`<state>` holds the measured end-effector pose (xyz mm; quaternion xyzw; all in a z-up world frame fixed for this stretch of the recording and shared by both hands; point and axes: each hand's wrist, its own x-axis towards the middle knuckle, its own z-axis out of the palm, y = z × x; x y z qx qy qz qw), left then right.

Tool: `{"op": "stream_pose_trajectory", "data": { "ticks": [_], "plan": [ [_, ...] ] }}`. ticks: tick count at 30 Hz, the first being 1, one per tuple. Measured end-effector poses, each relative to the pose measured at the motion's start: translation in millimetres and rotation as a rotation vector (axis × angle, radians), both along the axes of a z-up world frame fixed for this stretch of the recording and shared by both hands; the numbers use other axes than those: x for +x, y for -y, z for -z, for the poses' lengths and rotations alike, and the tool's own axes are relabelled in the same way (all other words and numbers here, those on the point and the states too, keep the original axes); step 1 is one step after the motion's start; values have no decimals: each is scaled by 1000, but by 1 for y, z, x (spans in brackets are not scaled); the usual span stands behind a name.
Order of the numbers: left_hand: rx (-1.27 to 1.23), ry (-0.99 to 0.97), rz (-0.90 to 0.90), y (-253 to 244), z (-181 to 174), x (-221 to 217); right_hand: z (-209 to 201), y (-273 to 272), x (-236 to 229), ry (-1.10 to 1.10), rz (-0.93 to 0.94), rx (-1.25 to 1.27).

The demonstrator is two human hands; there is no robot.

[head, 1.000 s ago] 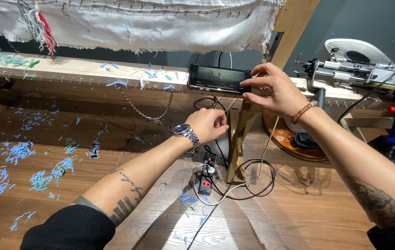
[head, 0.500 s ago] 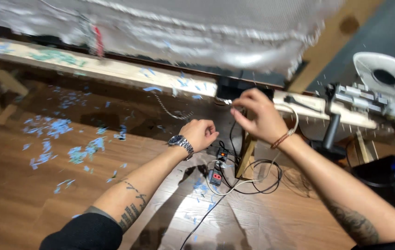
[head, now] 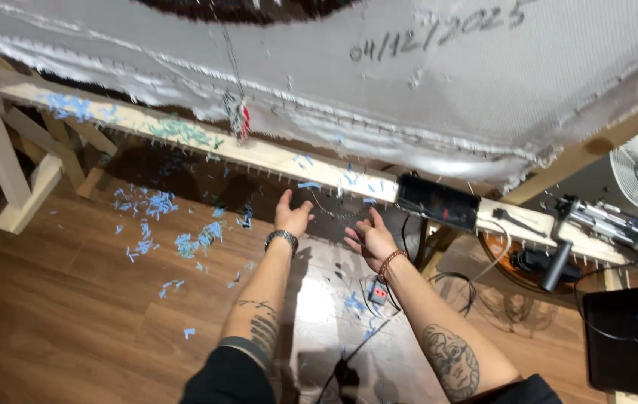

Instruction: Inspecting a tufting gun and coiling its power cable in a workshop environment.

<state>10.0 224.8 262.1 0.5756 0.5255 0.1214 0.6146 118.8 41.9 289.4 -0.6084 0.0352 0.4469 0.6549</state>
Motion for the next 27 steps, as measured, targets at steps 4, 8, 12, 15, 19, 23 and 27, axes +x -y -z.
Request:
{"op": "stream_pose_trajectory", "data": {
  "ticks": [4,8,12,15,19,23,27],
  "plan": [
    [-199,428,-11,-7,34,18,-13,-8,-4,-50,19,7],
    [-255,487,20,-2,42,14,-5,-4,-8,62,-1,50],
    [-289,411,12,11,6,-9,-19,16,-19,134,-106,-13],
    [-166,180,159,20,-15,-28,-43,32,-14,215,-170,-145],
    [52,-358,419,34,-74,-40,-69,44,-5,198,-54,-190],
    [37,-181,493,57,-107,-25,-88,63,14,153,52,-145],
    [1,-78,570,94,-165,1,-72,110,48,141,130,-138]
  ]
}}
